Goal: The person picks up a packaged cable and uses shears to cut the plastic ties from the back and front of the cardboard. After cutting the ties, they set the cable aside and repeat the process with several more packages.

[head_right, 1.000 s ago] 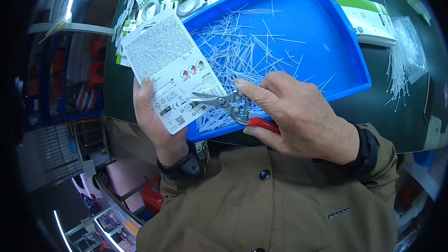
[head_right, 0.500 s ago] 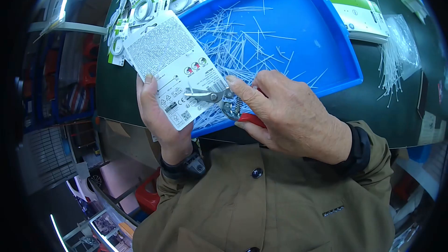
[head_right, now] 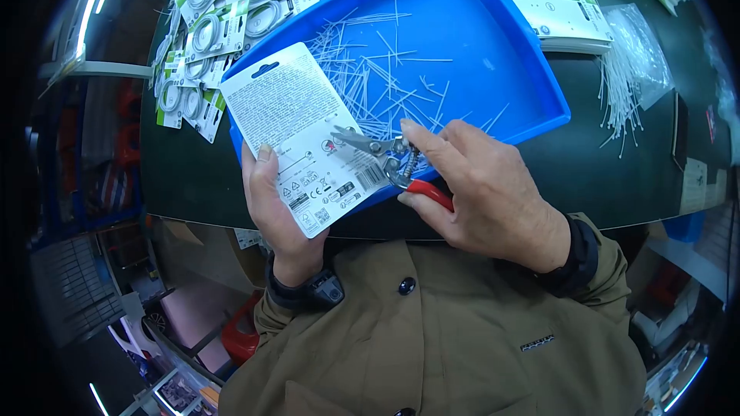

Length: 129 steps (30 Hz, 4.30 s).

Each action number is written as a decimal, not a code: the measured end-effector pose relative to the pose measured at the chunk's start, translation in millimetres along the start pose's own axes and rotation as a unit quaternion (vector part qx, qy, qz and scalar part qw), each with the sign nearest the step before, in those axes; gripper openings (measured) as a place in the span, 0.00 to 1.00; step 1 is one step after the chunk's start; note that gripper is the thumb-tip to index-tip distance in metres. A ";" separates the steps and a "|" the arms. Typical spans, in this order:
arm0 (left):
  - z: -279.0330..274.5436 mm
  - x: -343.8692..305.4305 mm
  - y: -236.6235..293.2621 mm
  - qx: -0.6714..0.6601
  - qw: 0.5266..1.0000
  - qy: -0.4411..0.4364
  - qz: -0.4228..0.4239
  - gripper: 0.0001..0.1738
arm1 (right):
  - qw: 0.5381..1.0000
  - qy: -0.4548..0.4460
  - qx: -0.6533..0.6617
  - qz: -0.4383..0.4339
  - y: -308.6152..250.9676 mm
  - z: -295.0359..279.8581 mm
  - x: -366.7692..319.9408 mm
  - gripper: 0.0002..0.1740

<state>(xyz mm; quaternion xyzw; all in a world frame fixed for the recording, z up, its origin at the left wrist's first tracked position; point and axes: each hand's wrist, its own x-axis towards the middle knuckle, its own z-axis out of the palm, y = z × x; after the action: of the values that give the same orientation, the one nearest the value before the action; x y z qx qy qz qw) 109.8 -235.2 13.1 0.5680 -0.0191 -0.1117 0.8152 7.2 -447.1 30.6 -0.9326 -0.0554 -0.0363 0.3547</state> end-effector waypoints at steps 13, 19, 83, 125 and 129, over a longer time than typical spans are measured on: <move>8.7 -8.4 -3.6 0.004 1.000 -0.002 -0.005 0.33 | 0.999 -0.001 -0.036 0.024 1.2 -4.4 11.8 0.40; 9.0 -5.4 -7.2 -0.010 1.000 -0.020 -0.003 0.32 | 0.999 -0.002 -0.001 0.047 2.9 -1.1 7.1 0.39; -101.8 94.4 38.2 -0.141 0.840 -0.522 0.037 0.24 | 0.979 -0.095 0.072 -0.167 -36.2 18.3 57.2 0.42; -337.2 -72.8 40.1 -0.245 0.946 -0.068 0.202 0.28 | 0.998 0.046 0.038 -0.006 17.1 11.6 64.9 0.16; -353.8 -102.4 17.3 0.013 0.835 0.531 0.143 0.43 | 0.994 0.058 0.085 0.041 25.9 7.5 63.8 0.18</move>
<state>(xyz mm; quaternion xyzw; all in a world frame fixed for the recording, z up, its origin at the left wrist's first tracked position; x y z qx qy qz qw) 68.7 117.5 -86.1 0.5412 0.3339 0.3253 0.6998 74.0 -456.4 14.8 -0.8968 0.0010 -0.0711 0.4368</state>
